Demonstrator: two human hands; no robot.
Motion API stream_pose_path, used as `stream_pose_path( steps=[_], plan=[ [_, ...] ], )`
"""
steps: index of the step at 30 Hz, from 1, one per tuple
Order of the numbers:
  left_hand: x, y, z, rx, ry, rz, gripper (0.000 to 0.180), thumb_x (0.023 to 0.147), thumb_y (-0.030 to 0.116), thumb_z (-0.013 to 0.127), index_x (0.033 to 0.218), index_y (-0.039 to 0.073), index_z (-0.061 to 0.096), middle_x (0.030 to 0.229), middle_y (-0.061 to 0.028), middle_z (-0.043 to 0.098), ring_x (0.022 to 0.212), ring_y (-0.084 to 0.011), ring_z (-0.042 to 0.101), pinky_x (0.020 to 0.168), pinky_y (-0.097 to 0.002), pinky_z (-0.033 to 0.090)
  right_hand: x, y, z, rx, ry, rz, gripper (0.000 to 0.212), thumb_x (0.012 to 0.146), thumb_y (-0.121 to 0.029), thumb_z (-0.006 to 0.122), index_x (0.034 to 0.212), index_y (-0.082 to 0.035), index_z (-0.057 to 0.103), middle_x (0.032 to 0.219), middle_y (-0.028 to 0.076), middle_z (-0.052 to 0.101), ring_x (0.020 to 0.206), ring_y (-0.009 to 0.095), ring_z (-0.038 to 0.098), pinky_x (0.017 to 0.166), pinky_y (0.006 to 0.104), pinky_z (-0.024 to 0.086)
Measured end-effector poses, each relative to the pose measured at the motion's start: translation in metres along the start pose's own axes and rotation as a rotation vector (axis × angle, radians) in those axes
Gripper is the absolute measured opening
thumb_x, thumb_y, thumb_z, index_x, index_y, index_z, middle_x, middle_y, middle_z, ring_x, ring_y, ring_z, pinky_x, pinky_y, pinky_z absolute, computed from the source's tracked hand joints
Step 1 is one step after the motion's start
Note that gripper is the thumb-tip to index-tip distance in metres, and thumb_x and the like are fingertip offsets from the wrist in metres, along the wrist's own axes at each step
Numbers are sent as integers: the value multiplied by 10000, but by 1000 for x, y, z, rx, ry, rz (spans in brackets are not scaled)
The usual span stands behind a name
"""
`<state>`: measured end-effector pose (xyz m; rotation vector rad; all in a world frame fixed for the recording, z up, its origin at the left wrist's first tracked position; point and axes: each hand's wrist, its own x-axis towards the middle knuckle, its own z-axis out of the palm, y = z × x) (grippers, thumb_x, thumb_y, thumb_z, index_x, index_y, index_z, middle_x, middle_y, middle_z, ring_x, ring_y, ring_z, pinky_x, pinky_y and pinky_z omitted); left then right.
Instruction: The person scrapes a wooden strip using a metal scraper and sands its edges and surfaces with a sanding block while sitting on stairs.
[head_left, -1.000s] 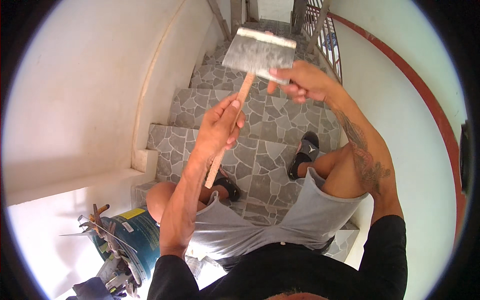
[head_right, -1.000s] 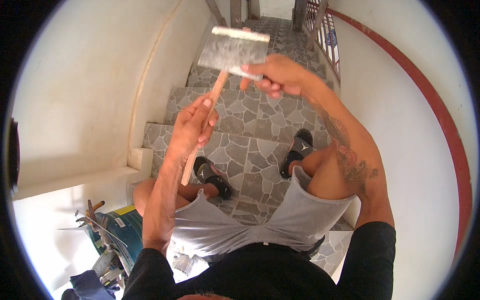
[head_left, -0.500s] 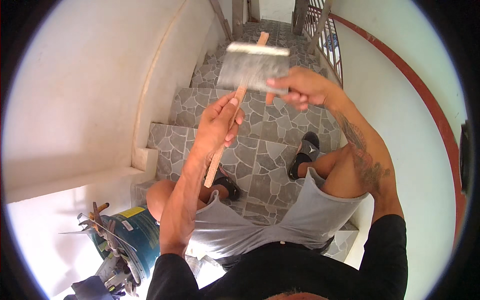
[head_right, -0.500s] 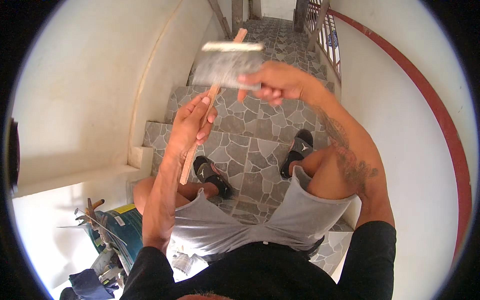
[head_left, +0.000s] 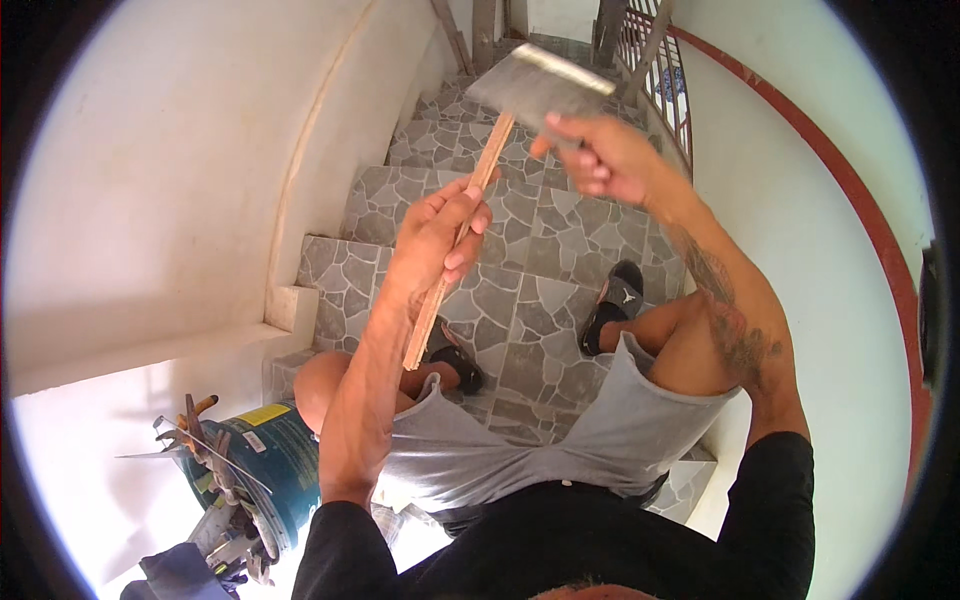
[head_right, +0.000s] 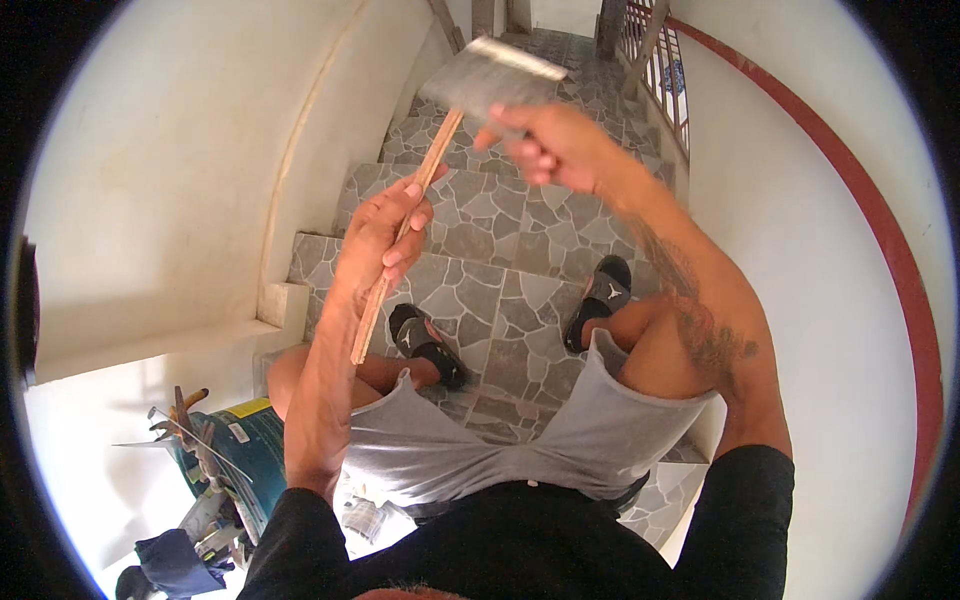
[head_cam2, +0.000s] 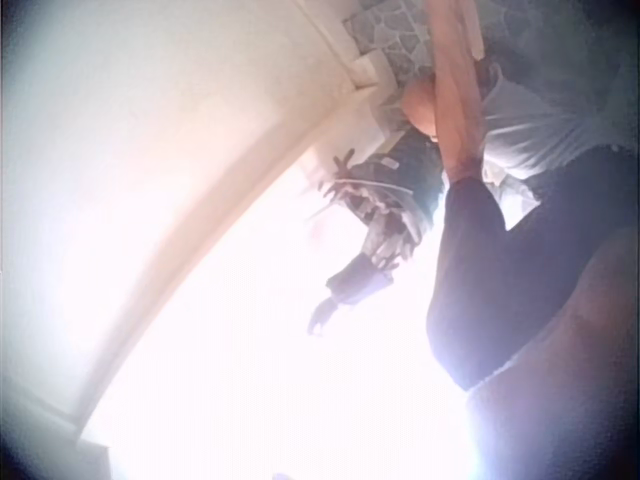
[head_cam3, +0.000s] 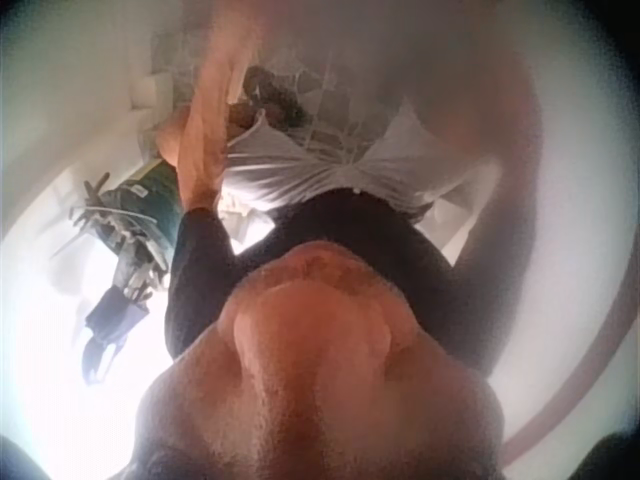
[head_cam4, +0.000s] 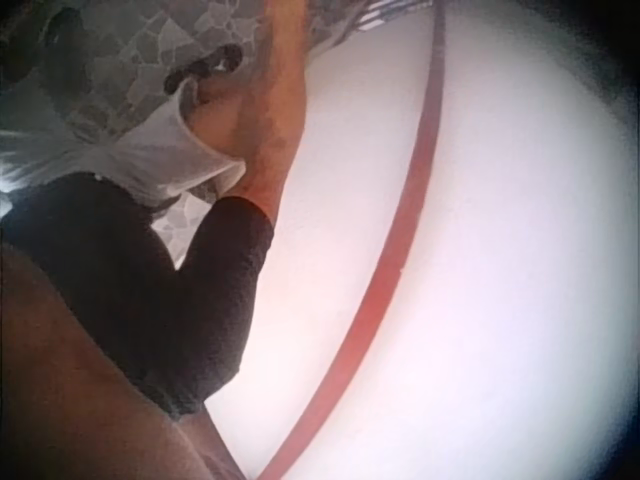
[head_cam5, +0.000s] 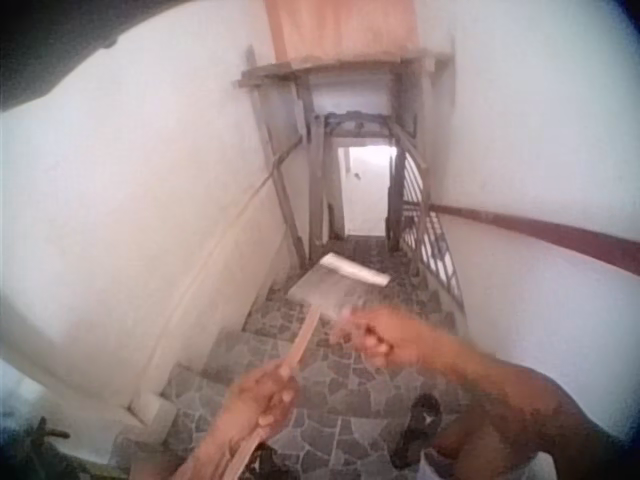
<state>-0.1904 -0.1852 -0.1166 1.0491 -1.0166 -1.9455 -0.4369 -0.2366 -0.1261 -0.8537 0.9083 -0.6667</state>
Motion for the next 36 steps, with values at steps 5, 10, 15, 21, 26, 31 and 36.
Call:
stream_pose_path(
  steps=[5,10,15,21,26,31,36],
  plan=[
    [0,-1,-3,-64,7,8,458,1026,222,464,1399,-43,437,769,37,506,390,16,335,299,-155,276,-3,6,18,-86,-151,118,474,1001,-410,561,982,54,659,485,-85,347,347,31,303,333,248,289],
    [0,0,-15,-85,60,-61,478,1014,235,471,1403,-40,425,775,34,506,403,14,333,303,-151,276,-8,5,29,-126,-199,184,520,1000,-458,545,997,48,665,506,-80,343,374,37,292,372,240,309],
    [4,3,-4,-201,-27,11,482,986,209,482,1393,-43,429,753,29,495,376,5,320,284,-167,260,-2,1,19,3,-75,84,511,1005,-448,538,981,47,662,498,-83,348,367,25,302,361,233,310],
    [0,-7,-24,-110,69,-135,478,961,183,501,1381,-40,452,721,26,476,390,-11,344,298,-164,270,-10,6,33,-176,-298,128,545,996,-470,541,1030,54,689,540,0,471,390,74,393,384,248,383],
    [-1,5,-2,128,162,64,374,989,176,511,1333,30,526,677,28,481,425,-31,399,350,-183,325,-13,-14,-5,-349,78,-176,556,995,-498,520,1119,11,703,625,19,580,518,88,531,480,256,467],
    [2,-1,-3,214,186,72,343,998,158,486,1324,56,518,730,3,547,464,-45,442,387,-209,358,-4,3,-31,-974,479,-565,381,988,-358,562,1186,-47,660,812,63,684,673,167,644,603,292,521],
    [4,-7,3,161,168,59,326,998,162,473,1301,46,506,775,-32,604,487,-45,457,388,-202,340,1,16,-10,-1618,464,-839,579,837,-162,694,1391,-228,535,957,87,704,813,279,690,667,369,555]
  ],
)
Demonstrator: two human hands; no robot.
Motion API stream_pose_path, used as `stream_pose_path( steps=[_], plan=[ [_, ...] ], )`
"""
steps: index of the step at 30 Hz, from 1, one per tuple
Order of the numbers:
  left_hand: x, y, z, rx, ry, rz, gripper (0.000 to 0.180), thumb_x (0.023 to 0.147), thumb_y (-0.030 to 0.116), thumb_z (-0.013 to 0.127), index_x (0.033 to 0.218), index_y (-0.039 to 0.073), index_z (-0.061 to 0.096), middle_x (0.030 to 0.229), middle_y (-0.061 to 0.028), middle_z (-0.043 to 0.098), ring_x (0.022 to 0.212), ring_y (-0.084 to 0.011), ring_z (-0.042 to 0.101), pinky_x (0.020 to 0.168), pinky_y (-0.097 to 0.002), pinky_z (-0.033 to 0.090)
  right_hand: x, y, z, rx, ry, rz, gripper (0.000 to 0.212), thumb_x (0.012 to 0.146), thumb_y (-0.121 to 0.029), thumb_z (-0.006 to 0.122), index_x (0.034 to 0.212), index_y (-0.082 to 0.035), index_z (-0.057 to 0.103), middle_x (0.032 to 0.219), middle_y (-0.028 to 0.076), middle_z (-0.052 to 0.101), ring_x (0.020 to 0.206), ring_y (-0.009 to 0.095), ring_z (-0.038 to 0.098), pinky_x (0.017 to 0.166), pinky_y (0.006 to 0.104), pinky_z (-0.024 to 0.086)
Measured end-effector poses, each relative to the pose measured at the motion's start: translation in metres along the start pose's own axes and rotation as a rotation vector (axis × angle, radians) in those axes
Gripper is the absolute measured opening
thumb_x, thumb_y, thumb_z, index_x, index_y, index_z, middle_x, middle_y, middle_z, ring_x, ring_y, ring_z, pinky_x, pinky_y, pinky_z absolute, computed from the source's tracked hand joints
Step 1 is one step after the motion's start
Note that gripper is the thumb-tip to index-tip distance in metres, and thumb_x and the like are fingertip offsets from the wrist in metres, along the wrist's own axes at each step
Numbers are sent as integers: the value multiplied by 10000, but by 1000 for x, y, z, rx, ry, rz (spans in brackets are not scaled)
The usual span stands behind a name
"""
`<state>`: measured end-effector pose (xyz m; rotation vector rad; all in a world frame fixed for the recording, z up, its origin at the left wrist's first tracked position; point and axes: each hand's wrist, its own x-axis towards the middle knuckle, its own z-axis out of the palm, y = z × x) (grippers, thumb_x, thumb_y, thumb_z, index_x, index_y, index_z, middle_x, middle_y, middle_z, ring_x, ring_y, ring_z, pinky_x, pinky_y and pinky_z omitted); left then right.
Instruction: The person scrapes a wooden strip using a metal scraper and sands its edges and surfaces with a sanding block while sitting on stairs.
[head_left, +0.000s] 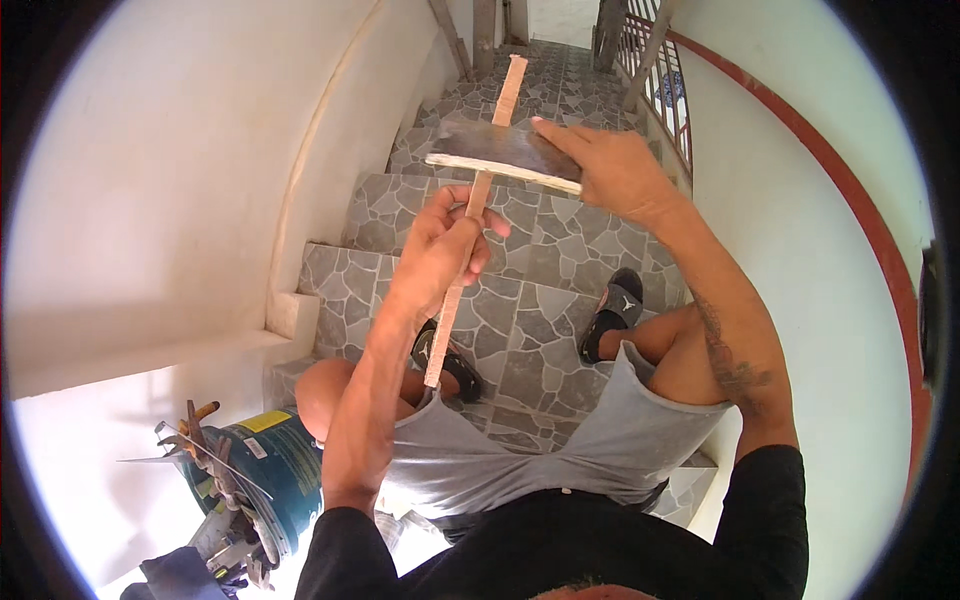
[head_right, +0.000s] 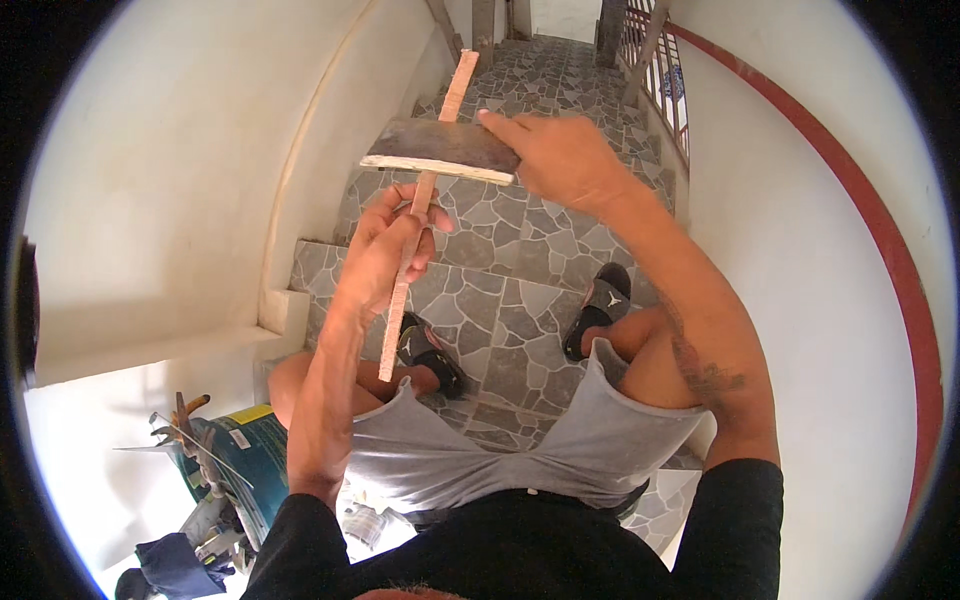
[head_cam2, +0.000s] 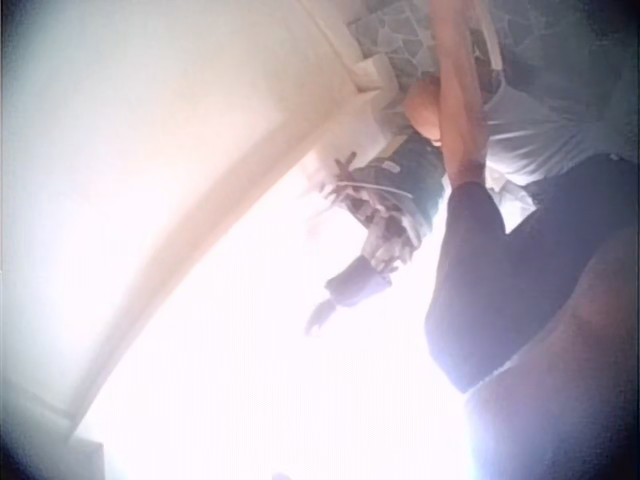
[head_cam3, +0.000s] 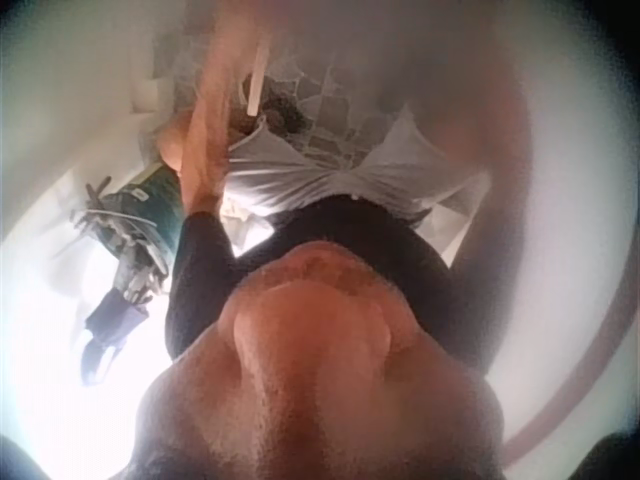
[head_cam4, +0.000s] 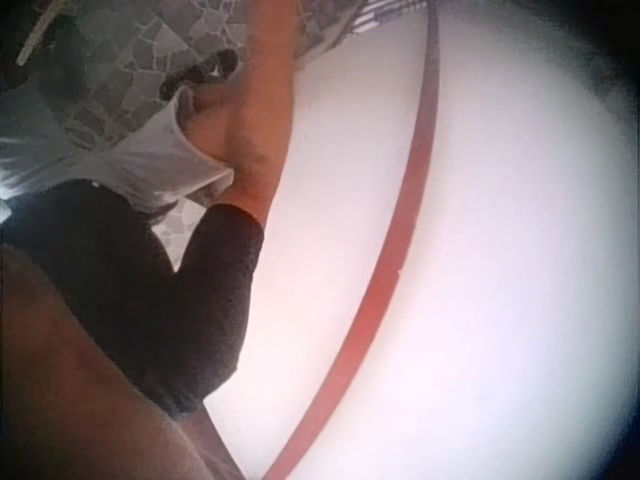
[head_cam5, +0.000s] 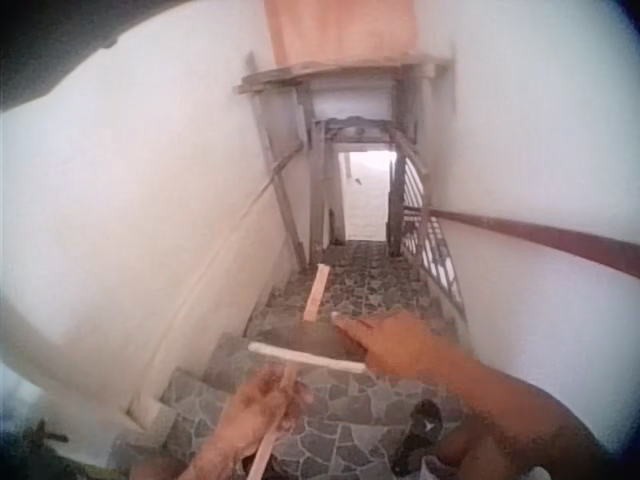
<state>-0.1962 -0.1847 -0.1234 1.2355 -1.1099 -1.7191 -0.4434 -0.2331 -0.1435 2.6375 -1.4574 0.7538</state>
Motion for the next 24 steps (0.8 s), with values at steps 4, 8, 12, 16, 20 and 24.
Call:
stream_pose_path(
  steps=[4,8,12,16,20,24],
  plan=[
    [-3,8,-5,30,-99,-19,275,1031,181,433,1242,21,509,785,-44,611,483,-53,464,382,-198,357,5,-20,-9,-46,-203,57,695,744,-107,681,1410,-191,499,977,105,676,799,306,683,673,415,555],
    [-4,4,-1,48,-2,-87,234,1060,208,417,1138,21,535,803,-57,619,480,-56,456,382,-204,380,-1,-37,-7,-71,-158,-24,775,696,-134,744,1425,-116,478,1057,128,610,890,318,651,744,423,541],
    [3,-5,-7,-16,16,-66,223,1063,220,427,1083,26,537,803,-61,619,487,-56,457,381,-202,375,1,-54,-4,-56,-70,-104,707,696,-129,738,1362,-35,524,1062,121,549,967,303,601,804,420,514],
    [-3,2,-10,45,4,-23,179,1048,179,455,1038,24,543,821,-68,631,495,-58,464,384,-200,371,4,-64,-9,17,-31,-125,657,672,-142,754,1293,-18,579,1028,109,522,982,286,554,845,410,479],
    [-5,2,-13,83,29,-17,143,1010,107,462,981,16,569,802,-61,624,495,-56,455,385,-204,362,4,-63,-12,-49,9,-229,664,638,-116,764,1274,-35,595,1033,98,529,969,295,567,850,401,467],
    [-3,-4,-17,124,19,-43,173,993,127,451,994,27,591,714,-25,593,504,-59,497,396,-227,363,-1,-65,-11,-42,-62,-216,668,648,-74,747,1294,-55,578,1040,91,545,989,304,587,863,415,471]
  ],
)
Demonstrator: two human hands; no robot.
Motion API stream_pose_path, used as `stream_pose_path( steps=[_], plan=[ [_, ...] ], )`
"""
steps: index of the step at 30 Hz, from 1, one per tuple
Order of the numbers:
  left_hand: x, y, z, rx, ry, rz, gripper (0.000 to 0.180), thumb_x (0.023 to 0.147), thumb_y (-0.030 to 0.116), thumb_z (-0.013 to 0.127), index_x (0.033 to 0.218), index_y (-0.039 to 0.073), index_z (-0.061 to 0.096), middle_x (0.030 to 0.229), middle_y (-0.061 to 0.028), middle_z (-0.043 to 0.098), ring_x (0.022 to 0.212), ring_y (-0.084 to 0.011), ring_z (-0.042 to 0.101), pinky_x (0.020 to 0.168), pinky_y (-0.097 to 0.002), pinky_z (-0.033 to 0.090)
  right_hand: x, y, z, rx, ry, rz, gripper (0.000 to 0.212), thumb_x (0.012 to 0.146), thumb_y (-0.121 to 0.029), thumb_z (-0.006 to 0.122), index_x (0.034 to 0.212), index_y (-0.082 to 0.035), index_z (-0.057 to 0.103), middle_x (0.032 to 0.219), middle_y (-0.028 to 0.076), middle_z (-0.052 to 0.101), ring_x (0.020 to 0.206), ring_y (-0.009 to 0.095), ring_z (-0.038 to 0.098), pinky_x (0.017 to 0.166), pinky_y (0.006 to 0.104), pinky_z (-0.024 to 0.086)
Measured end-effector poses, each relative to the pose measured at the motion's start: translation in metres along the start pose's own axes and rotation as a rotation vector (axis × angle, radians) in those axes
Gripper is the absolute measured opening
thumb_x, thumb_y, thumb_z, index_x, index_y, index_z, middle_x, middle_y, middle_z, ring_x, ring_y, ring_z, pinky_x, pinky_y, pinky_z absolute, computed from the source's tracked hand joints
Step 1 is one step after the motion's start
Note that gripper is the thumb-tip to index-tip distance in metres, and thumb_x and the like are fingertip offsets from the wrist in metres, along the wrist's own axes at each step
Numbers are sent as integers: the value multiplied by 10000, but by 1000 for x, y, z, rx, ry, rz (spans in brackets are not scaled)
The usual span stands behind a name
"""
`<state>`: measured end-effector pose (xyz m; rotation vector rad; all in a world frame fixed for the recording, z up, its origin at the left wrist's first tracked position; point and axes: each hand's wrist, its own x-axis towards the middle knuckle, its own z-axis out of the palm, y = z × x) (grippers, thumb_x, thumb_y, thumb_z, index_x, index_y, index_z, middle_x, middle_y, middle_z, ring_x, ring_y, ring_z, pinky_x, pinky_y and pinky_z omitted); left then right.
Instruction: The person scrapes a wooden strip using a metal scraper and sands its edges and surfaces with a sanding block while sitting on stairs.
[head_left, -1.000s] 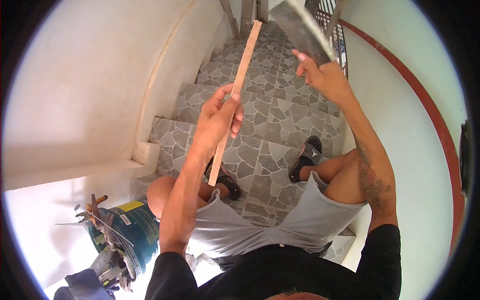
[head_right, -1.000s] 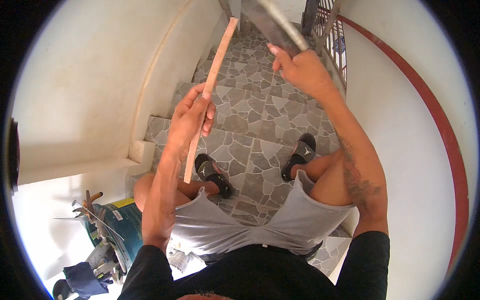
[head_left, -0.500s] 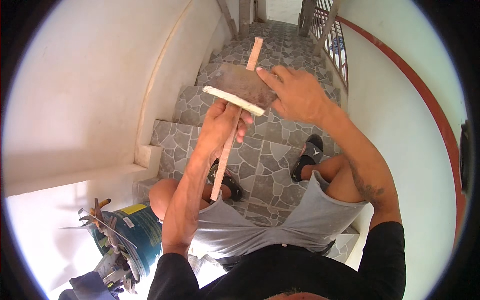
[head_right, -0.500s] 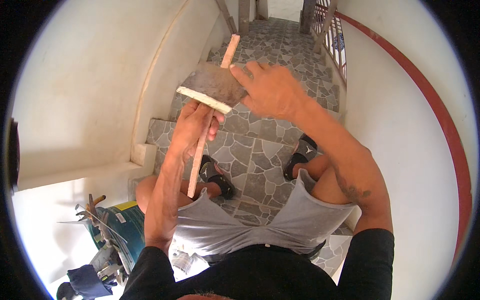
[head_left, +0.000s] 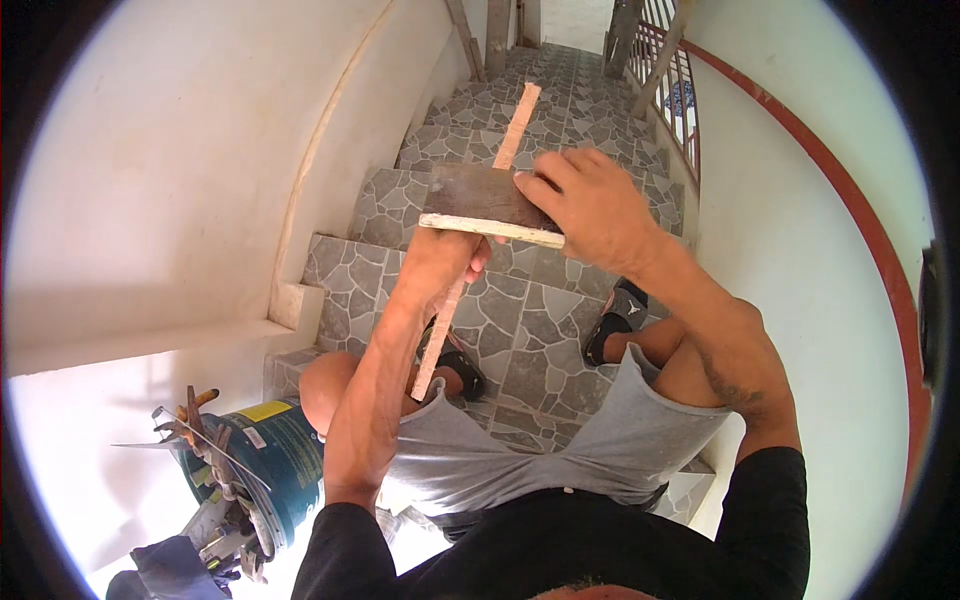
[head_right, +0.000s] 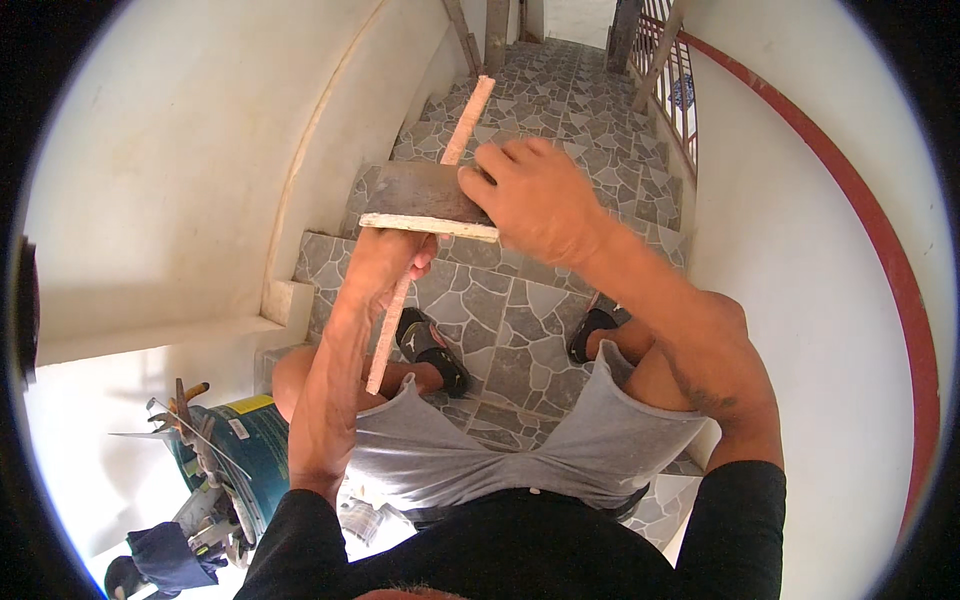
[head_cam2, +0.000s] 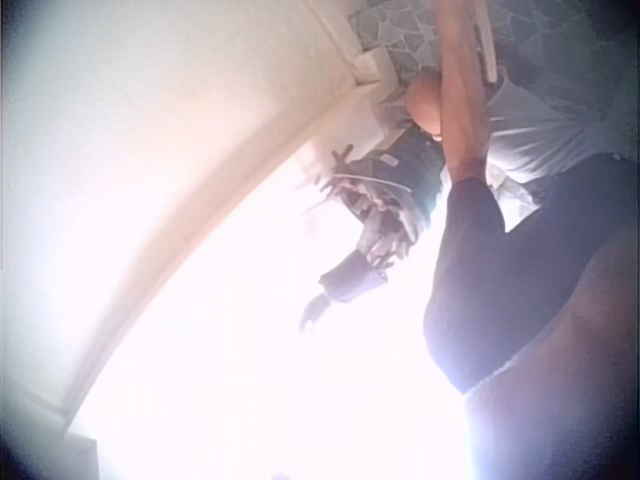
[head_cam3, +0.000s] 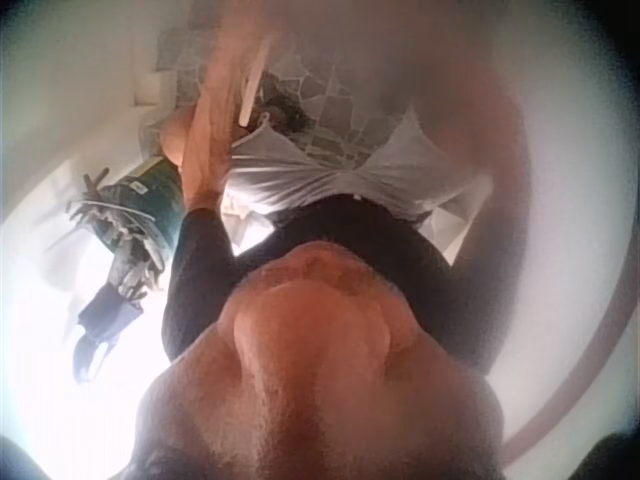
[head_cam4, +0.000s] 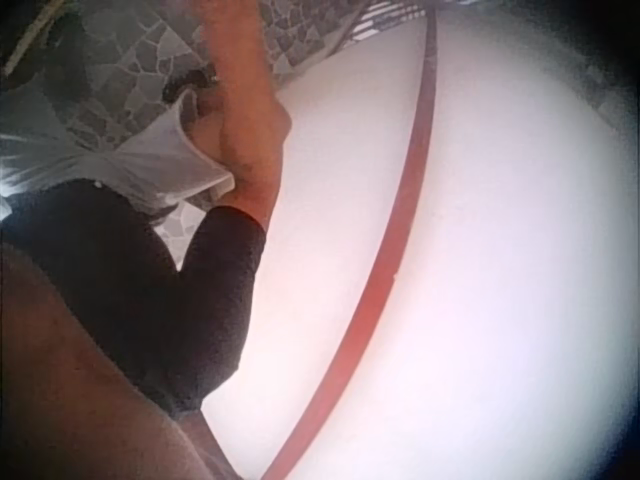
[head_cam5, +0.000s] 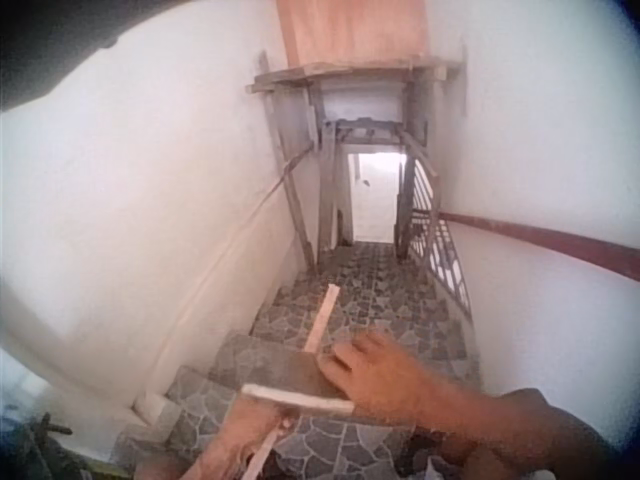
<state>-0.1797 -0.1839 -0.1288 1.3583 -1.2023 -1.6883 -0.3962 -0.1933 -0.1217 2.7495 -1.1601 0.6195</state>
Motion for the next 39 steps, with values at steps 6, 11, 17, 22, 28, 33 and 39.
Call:
stream_pose_path(
  steps=[6,11,17,22,28,33,39],
  plan=[
    [-3,-1,4,22,22,-71,172,977,78,457,900,12,596,649,-12,539,469,-62,412,388,-226,296,-3,-11,10,2,-117,99,651,727,-68,699,1351,-87,515,1058,106,581,851,296,654,711,401,564],
    [-5,10,15,-16,-77,-28,242,1034,203,479,1136,5,573,736,-8,561,458,-30,372,386,-214,296,-5,60,7,-49,-199,387,638,790,-16,621,1403,-129,482,1073,113,598,853,308,677,698,410,580],
    [-7,11,7,-6,-81,-80,369,1033,259,513,1303,8,521,742,6,564,456,-17,363,383,-200,289,-4,61,15,-54,-91,240,626,800,2,616,1400,-121,487,1078,127,622,930,313,664,746,409,579],
    [-6,11,1,3,-56,-81,346,1032,257,510,1293,32,531,734,9,555,448,-15,358,379,-198,284,-9,41,20,9,-15,36,584,806,-2,608,1373,-96,503,1078,132,626,921,322,655,728,411,565],
    [-4,9,3,-17,-82,-42,331,1040,254,495,1288,38,533,727,8,551,431,-16,351,371,-197,274,-4,56,17,-20,-55,250,652,732,-37,702,1332,-149,475,995,109,613,932,322,655,701,426,573],
    [-9,10,10,-13,-52,-55,323,1036,250,508,1274,34,540,717,9,549,425,-17,352,358,-201,266,0,70,6,-51,-81,255,586,777,-49,665,1321,-169,481,1010,100,617,945,315,659,690,421,580],
    [-6,12,11,-7,-101,-18,309,1030,246,524,1267,47,541,720,10,550,435,-15,359,360,-194,266,-11,96,14,-172,4,237,467,850,-79,600,1309,-126,524,943,110,655,873,311,688,687,388,585]
  ],
)
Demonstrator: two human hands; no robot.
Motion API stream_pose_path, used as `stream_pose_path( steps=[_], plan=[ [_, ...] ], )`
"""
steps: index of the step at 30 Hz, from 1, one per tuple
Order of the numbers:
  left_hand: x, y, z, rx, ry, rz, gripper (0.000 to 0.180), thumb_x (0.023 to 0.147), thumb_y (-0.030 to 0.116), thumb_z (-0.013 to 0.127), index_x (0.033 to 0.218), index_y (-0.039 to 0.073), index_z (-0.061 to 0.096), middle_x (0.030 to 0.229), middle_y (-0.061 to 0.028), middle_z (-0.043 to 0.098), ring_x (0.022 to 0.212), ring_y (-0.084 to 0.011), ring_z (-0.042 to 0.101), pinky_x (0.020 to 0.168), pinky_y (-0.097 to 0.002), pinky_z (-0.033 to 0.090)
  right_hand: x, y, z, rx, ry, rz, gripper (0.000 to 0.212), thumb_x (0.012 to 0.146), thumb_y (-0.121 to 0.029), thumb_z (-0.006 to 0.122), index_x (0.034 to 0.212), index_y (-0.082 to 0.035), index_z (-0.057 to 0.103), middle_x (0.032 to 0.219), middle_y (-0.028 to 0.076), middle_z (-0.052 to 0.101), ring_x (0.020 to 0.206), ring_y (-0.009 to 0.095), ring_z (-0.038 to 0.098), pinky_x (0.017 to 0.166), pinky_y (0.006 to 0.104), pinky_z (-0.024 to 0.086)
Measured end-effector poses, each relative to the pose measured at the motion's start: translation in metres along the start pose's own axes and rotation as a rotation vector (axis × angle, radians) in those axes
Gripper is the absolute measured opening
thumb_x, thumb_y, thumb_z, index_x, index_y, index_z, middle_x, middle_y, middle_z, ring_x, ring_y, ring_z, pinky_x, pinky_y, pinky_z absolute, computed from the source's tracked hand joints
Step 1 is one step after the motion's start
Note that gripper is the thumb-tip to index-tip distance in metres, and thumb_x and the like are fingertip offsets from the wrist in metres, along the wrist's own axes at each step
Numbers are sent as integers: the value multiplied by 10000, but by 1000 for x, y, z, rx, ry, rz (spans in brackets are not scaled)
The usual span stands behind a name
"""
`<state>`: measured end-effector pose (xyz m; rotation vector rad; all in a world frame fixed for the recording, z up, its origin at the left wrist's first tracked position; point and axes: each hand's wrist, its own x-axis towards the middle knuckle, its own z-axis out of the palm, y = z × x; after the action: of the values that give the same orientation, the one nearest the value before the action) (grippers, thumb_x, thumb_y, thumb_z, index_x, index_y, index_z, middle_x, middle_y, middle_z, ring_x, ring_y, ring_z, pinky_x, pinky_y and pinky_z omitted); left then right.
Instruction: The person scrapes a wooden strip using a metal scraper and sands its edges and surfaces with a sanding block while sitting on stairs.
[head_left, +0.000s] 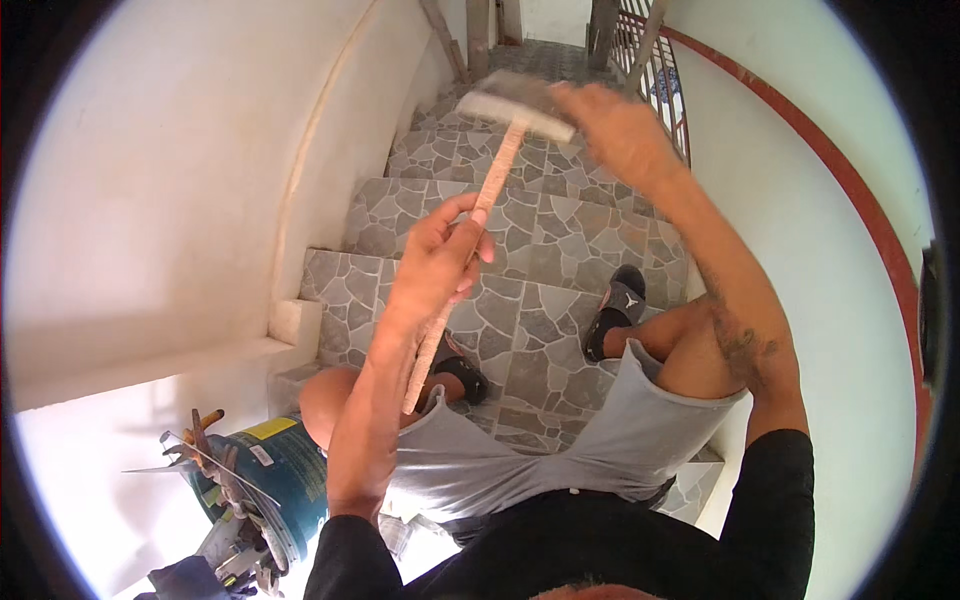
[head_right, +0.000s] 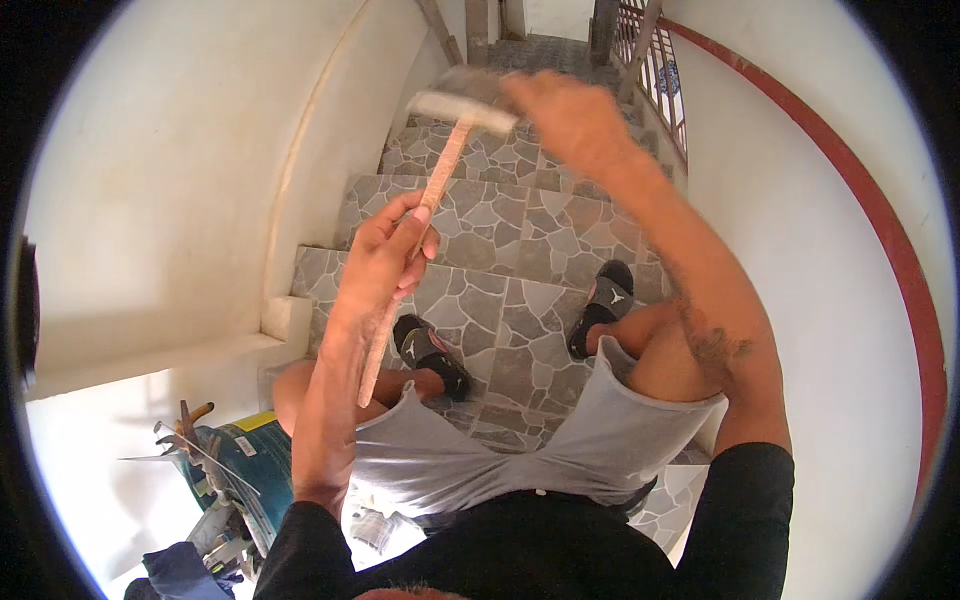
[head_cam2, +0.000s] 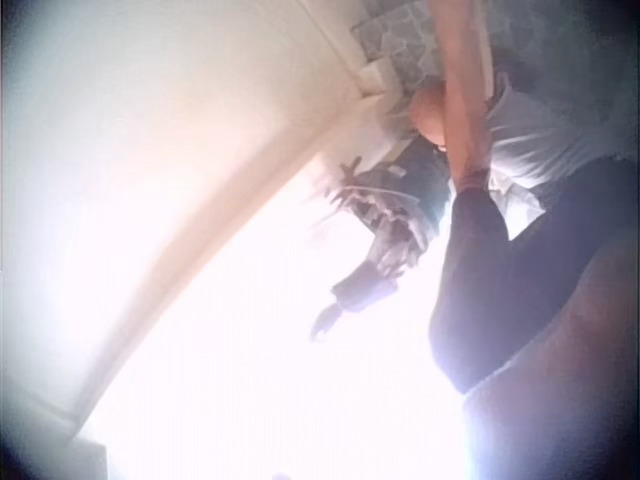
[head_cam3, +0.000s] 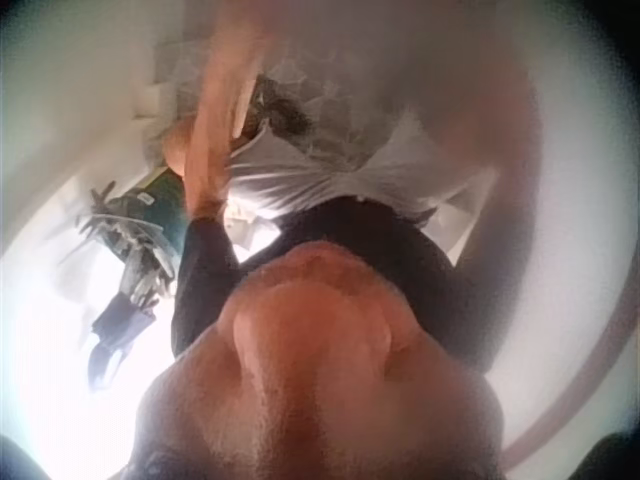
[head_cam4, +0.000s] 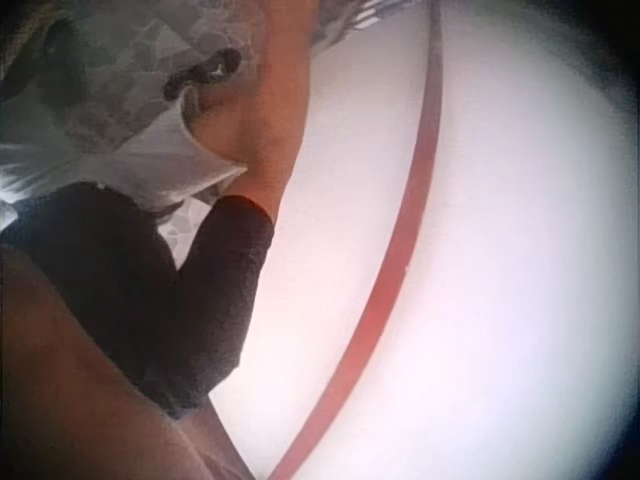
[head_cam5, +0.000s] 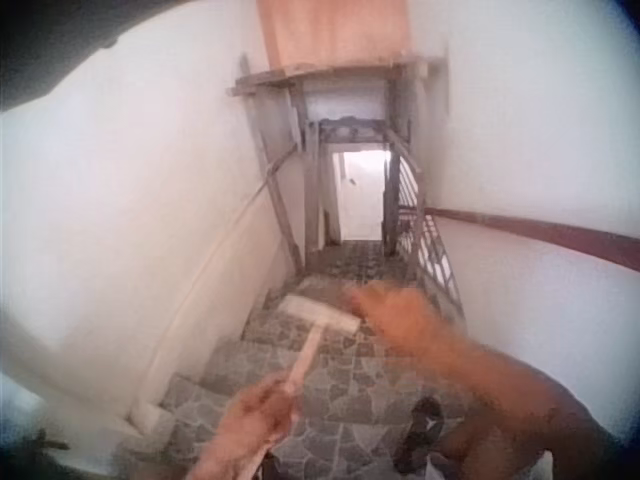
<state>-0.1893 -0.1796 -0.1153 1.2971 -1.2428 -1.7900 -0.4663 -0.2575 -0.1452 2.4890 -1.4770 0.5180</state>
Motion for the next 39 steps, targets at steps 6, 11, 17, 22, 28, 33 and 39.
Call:
stream_pose_path(
  steps=[6,11,17,22,28,33,39],
  plan=[
    [-2,2,-8,-22,61,4,276,1031,243,523,1249,76,545,710,15,544,425,-16,352,355,-193,266,1,6,-34,900,-18,719,322,1028,-259,477,1212,-17,582,1005,146,721,791,242,686,681,328,568],
    [2,2,-2,-12,52,-13,282,1031,242,521,1255,72,540,706,15,542,419,-18,353,351,-194,265,6,-15,-34,1535,0,752,441,1049,-357,472,1199,45,576,1007,141,721,750,135,641,656,291,552],
    [5,3,3,1,43,10,281,1032,244,523,1251,69,540,707,14,546,415,-18,358,348,-194,266,11,-17,-30,1600,-41,728,345,1035,-302,527,1171,8,596,1005,138,721,681,90,577,608,259,495],
    [7,-1,4,-9,39,12,289,1031,254,530,1250,66,539,706,11,549,415,-17,358,346,-193,265,10,-19,-21,1537,-89,748,343,1031,-275,530,1154,37,600,958,137,724,620,95,552,558,257,469],
    [4,3,5,-3,59,-18,281,1035,239,519,1250,60,538,711,9,555,416,-14,355,347,-193,261,17,-25,-10,1485,-113,755,331,1028,-241,518,1128,63,603,906,144,719,549,102,521,471,258,422],
    [4,-2,0,-19,56,-6,287,1035,234,514,1261,58,537,719,7,558,418,-13,357,347,-193,259,22,-32,-16,1470,-163,781,334,1031,-248,510,1119,60,605,906,152,718,547,98,511,461,256,411],
    [3,-3,-1,-32,59,-14,276,1034,235,517,1247,60,543,718,6,560,418,-14,362,346,-190,262,20,-32,-20,1466,-258,665,368,1023,-252,501,1114,89,605,896,143,731,569,102,543,484,270,459]
  ],
)
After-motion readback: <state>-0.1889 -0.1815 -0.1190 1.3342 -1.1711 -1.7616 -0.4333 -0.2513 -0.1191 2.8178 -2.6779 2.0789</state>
